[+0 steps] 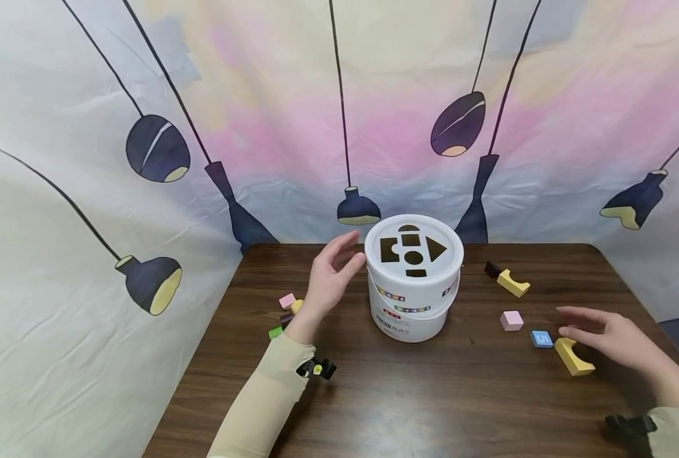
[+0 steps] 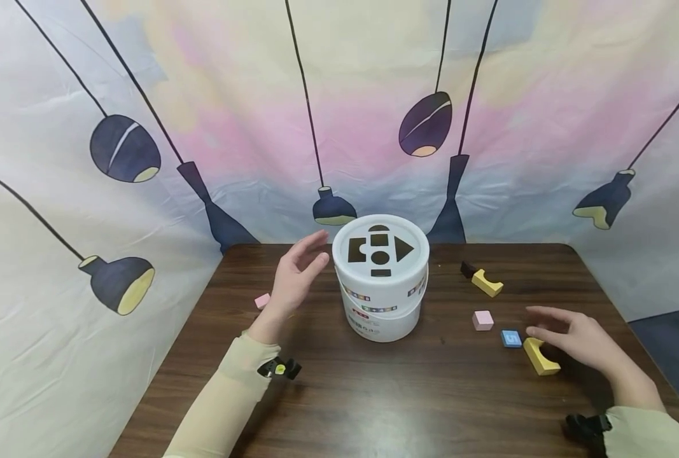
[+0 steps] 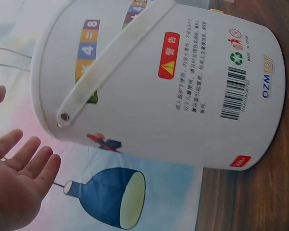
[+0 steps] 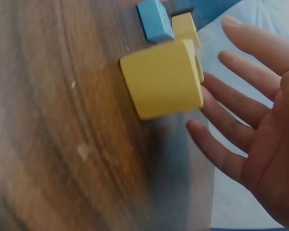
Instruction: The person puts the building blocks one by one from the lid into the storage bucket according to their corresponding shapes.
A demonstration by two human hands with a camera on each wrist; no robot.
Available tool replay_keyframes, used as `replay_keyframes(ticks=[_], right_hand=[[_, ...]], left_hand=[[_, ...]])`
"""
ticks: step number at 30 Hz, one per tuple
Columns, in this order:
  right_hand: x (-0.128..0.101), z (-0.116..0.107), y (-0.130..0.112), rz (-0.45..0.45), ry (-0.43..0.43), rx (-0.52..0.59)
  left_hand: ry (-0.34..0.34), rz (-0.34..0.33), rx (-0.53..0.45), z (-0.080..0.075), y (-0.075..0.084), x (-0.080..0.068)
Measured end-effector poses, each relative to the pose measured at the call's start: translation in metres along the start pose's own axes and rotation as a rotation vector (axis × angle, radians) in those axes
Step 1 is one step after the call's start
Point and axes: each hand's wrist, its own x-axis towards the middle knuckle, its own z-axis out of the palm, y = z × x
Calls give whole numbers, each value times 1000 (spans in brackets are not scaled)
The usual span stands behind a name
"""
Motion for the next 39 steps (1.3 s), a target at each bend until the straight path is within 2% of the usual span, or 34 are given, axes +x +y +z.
replay_keyframes(ticks=[13,21,25,39], right_hand=[[-6,2,19,36,-155,27],[-8,-3,22,-15,-242,52],[-8,-3,24,-36,-259,53],[-10,0,42,-130,-324,165]], left_hand=[[-120,-55,98,9,0,7],[-199,-75,141,6,-3,9],[-217,-80,140,4,-4,9],[-268,-106,113,4,-8,9]])
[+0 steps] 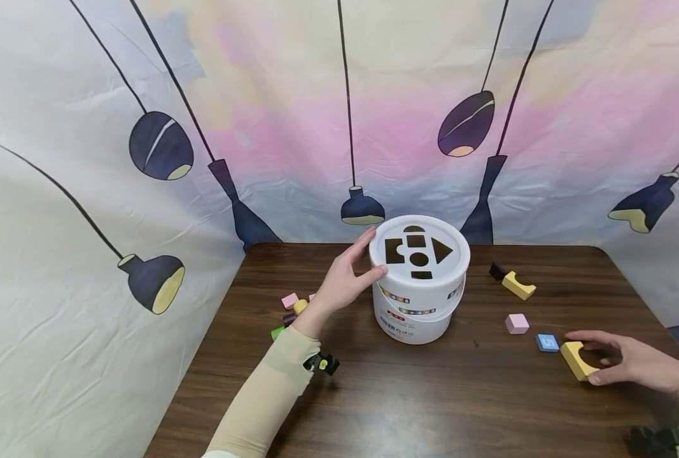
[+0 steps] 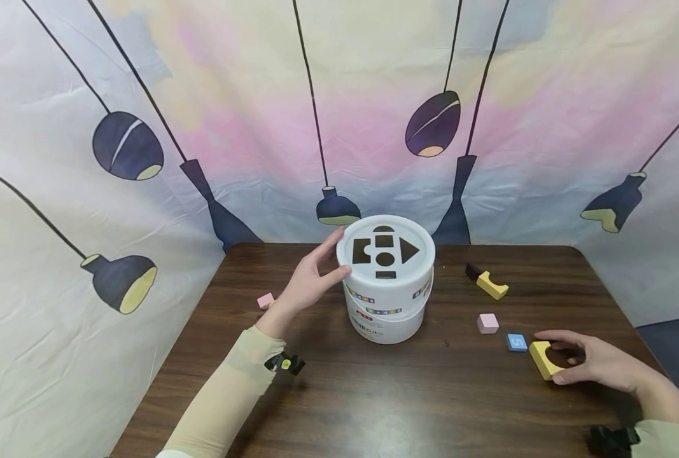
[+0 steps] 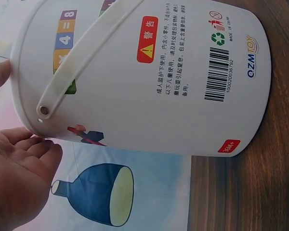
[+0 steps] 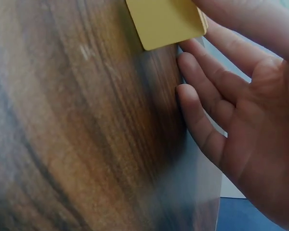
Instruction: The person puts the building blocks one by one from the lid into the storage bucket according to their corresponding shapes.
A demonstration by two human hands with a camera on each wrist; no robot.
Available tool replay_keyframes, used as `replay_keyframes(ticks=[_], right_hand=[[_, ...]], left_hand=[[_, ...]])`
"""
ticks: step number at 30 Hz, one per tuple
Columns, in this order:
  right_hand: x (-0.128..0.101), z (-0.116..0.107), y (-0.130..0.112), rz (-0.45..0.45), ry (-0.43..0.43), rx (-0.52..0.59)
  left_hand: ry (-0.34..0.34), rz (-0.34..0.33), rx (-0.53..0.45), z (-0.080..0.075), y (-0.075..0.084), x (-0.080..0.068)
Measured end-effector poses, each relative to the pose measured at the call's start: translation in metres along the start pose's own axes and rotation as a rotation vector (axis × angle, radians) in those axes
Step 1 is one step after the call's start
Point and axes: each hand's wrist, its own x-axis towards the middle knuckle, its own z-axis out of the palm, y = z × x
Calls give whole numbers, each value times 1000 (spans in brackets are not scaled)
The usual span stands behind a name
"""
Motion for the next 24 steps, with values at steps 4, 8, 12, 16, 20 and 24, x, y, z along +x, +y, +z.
replay_keyframes(ticks=[4,8,12,16,20,24], right_hand=[[0,0,5,-29,-4,50],[0,0,8,-48,-2,80],[2,-1,7,-25,4,57],[3,-2,4,14,9,8],[3,-1,0,31,10,-13],[4,1,-5,97,22,-44]], left_hand=[[0,-8,-17,-1,1,-1],[1,-13,-25,-2,1,-1],[-8,-16,-11,-2,2,0],[-17,-21,4,-2,2,1],[-26,-24,-4,-3,2,1],[-32,-33,-23,-3,3,2]])
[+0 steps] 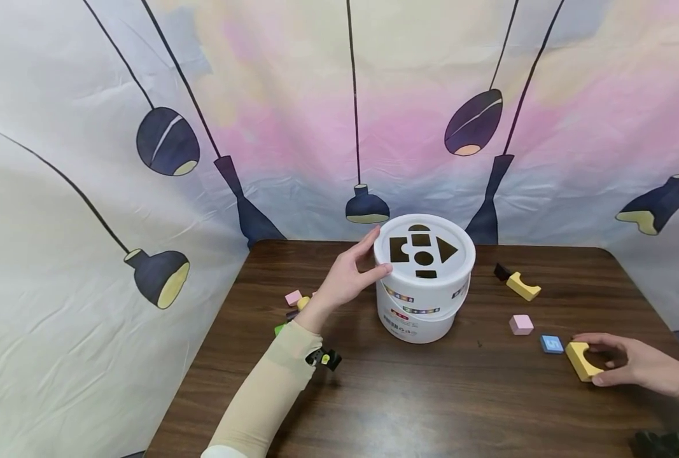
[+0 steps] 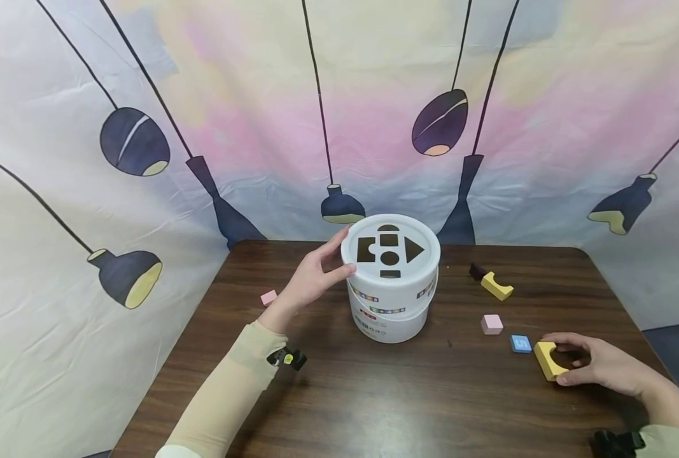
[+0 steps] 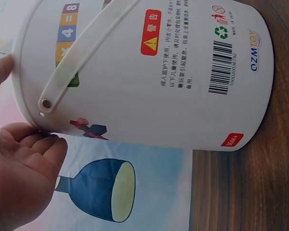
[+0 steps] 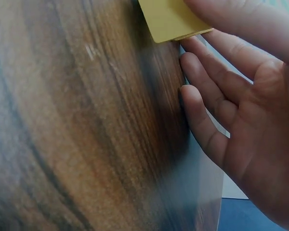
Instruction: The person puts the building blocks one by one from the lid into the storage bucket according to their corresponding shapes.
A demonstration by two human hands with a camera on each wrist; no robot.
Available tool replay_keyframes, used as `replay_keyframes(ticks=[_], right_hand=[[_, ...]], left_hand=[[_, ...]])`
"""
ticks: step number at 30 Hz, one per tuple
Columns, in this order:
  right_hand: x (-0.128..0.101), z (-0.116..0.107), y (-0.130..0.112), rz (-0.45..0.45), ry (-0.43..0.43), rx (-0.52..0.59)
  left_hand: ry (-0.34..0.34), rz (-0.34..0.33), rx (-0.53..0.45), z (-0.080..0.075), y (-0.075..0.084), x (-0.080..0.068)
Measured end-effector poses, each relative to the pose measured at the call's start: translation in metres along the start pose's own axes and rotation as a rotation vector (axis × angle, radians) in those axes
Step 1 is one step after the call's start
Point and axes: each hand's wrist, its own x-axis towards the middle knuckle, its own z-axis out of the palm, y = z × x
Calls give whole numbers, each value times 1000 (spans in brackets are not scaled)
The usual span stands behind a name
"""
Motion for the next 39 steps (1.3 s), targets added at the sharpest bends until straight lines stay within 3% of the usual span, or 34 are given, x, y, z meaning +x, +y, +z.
replay_keyframes(ticks=[7,17,31,39], right_hand=[[3,0,-12,116,53,-71],[3,-9,-23,180,126,-35],[25,-24,-72,-26,376,99],[37,-28,-107,-171,454,159]], left_hand=[[-21,-13,0,-3,1,2],[-14,-18,-2,-1,2,2],[-4,-38,30,-5,6,4],[-4,-50,73,-6,5,5]])
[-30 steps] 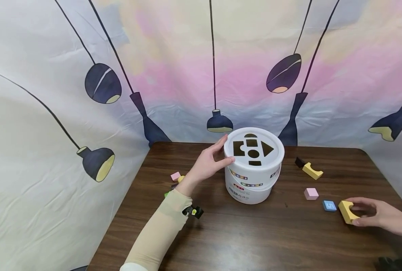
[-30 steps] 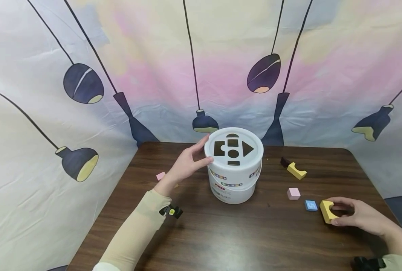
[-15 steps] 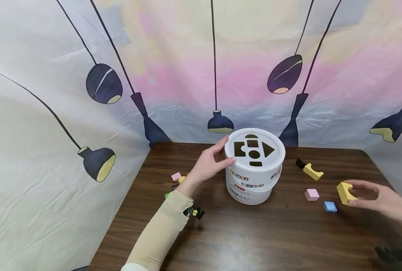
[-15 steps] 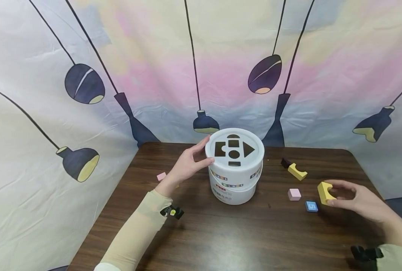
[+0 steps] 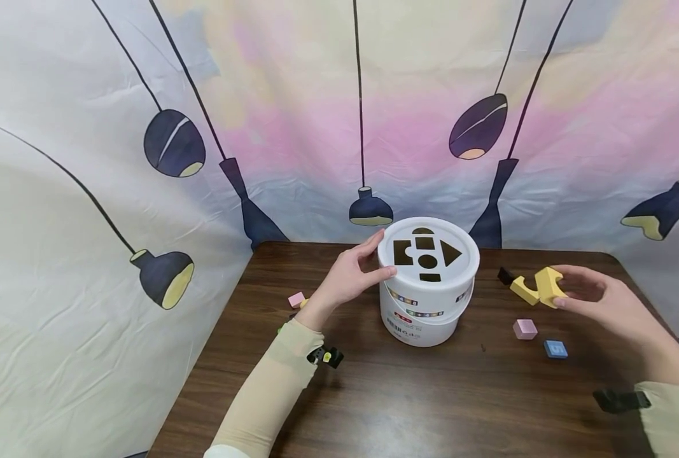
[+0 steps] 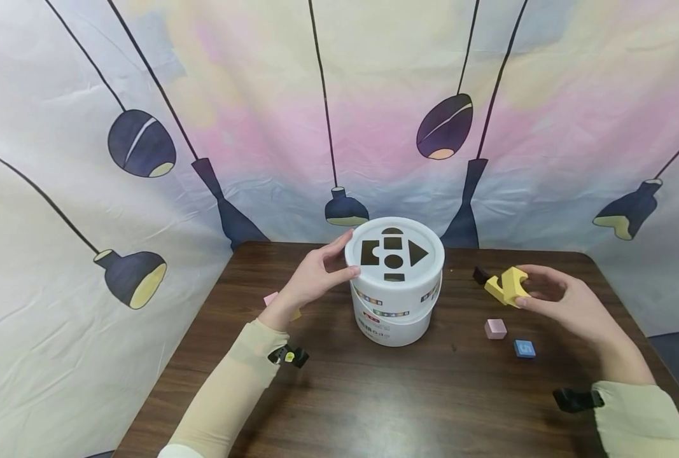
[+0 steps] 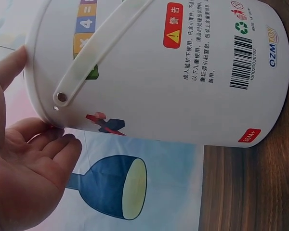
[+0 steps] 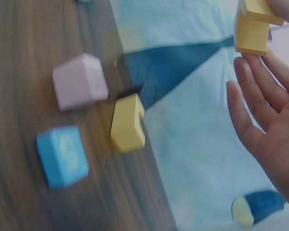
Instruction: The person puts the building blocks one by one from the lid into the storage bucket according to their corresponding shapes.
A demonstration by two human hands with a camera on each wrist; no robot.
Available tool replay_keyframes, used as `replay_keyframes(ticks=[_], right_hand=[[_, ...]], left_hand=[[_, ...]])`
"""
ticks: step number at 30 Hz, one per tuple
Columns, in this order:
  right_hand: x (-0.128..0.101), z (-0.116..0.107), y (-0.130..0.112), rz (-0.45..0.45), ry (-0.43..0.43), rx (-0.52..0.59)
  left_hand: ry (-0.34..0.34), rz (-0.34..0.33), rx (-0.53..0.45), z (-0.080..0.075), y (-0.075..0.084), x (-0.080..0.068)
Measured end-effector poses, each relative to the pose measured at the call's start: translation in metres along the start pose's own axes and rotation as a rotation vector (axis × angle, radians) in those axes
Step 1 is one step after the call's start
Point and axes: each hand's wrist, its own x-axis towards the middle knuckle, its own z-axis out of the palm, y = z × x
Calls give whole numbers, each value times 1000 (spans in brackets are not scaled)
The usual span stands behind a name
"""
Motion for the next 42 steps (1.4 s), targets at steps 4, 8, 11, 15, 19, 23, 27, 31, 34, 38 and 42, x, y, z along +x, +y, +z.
replay_keyframes(ticks=[4,8,11,15,19,23,27,31,34,38,42], right_hand=[[7,6,-17,-25,36,36],[16,12,-33,-33,57,59],[22,16,-48,-42,83,78],[30,22,-68,-54,105,123],[37,30,-85,-59,92,159],[43,37,-99,-65,60,147],[53,48,-114,-99,18,149],[62,61,-131,-128,-14,185],[67,71,-143,-134,-40,216],[76,84,-155,-170,-72,230],[86,94,-165,-207,-102,203]], left_hand=[[-5,-2,15,-1,1,0],[-7,-12,26,-2,2,0],[-7,-20,34,-2,3,0],[-9,-34,48,-3,4,0],[-22,-45,57,-5,6,-1],[-34,-46,89,-7,9,-1],[-34,-52,130,-9,11,-1],[-39,-59,152,-10,10,-1],[-45,-58,161,-11,11,0],[-53,-63,171,-10,11,1],[-52,-72,183,-10,11,2]])
